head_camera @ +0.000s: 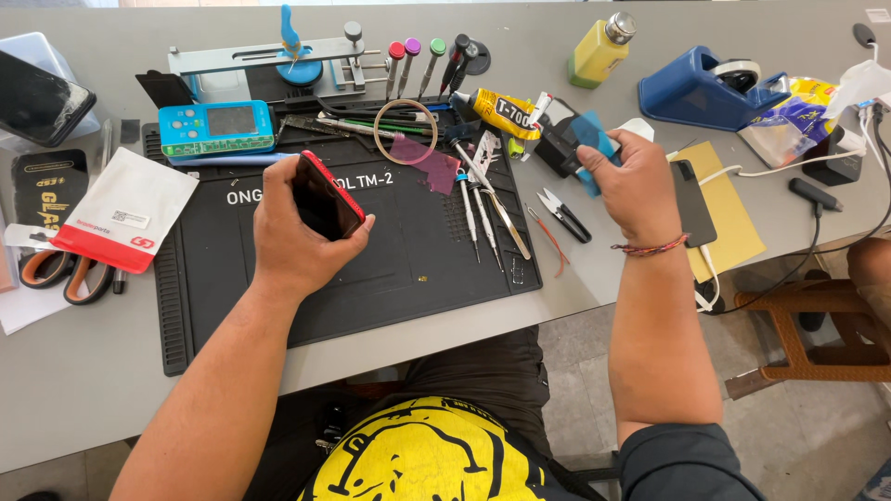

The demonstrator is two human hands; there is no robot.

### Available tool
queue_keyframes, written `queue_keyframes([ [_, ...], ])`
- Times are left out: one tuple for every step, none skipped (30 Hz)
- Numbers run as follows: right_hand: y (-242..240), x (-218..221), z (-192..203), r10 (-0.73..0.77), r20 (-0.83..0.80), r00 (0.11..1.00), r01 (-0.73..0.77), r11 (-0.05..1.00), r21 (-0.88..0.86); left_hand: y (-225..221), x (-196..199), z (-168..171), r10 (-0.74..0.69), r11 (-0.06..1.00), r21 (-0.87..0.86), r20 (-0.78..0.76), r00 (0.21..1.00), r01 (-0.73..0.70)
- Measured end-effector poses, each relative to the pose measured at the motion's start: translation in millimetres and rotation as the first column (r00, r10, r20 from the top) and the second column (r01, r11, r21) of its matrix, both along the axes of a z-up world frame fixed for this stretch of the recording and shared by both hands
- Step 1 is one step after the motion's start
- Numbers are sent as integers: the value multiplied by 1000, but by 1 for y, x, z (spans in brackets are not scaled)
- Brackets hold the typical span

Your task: The person uses a screwdriver to remove screws from the bottom of a red smartphone. They then use a prying tool to separate the screen assembly from the phone's body, opening the device to reveal the internal components.

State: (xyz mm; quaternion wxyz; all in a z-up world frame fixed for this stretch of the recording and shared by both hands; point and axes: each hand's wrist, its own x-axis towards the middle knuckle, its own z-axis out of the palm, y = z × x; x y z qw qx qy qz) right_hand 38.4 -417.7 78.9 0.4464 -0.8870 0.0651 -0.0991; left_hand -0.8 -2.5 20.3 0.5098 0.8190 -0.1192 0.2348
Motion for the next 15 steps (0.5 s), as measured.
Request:
queue_keyframes([
  [5,-3,2,-1,0,1000,1,1000,0,-1,0,-1,-1,1000,0,0,1000,1],
  [11,-6,4,20,-36,999,-19,1000,10,-1,-1,-1,2,1000,-5,4,1000,-2],
  [16,-8,6,41,-73,996,-39,999,21,-1,-1,-2,5,1000,-10,8,1000,-5],
  [15,-5,-4,43,-74,996,-42,999,23,-1,0,-2,8,1000,-9,7,1000,-8],
  [14,-2,-14,58,-85,995,-59,998,-10,0,0,-3,11,1000,-17,16,1000,-11],
  [12,0,-24,68,-95,993,-73,996,-43,-1,1,-4,12,1000,-26,25,1000,-11],
  [20,0,-30,68,-96,993,-72,997,-42,1,0,-3,11,1000,-25,25,1000,-10],
  [26,-2,-36,64,-86,994,-72,993,-92,1,1,-3,12,1000,-18,26,1000,-12],
  [32,-3,-41,61,-76,995,-71,987,-141,1,1,-2,13,1000,-11,28,1000,-13],
  [44,-6,-43,53,-75,996,-64,988,-143,3,0,-3,6,1000,-13,30,1000,-6],
  [54,-8,-45,-2,-86,996,-21,964,-265,4,0,-4,16,1000,9,48,999,-17],
  [59,-12,-44,-71,-88,994,31,919,-393,-1,2,-5,14,1000,20,70,997,-16],
  [67,-11,-52,-92,-82,992,52,914,-403,3,-5,-5,-5,1000,9,75,997,4],
  [66,-14,-58,-31,114,993,90,827,-555,1,-6,-4,55,994,89,7,998,-55],
  [64,-15,-65,68,282,957,152,710,-687,-1,-5,-4,119,978,177,-52,992,-108],
])
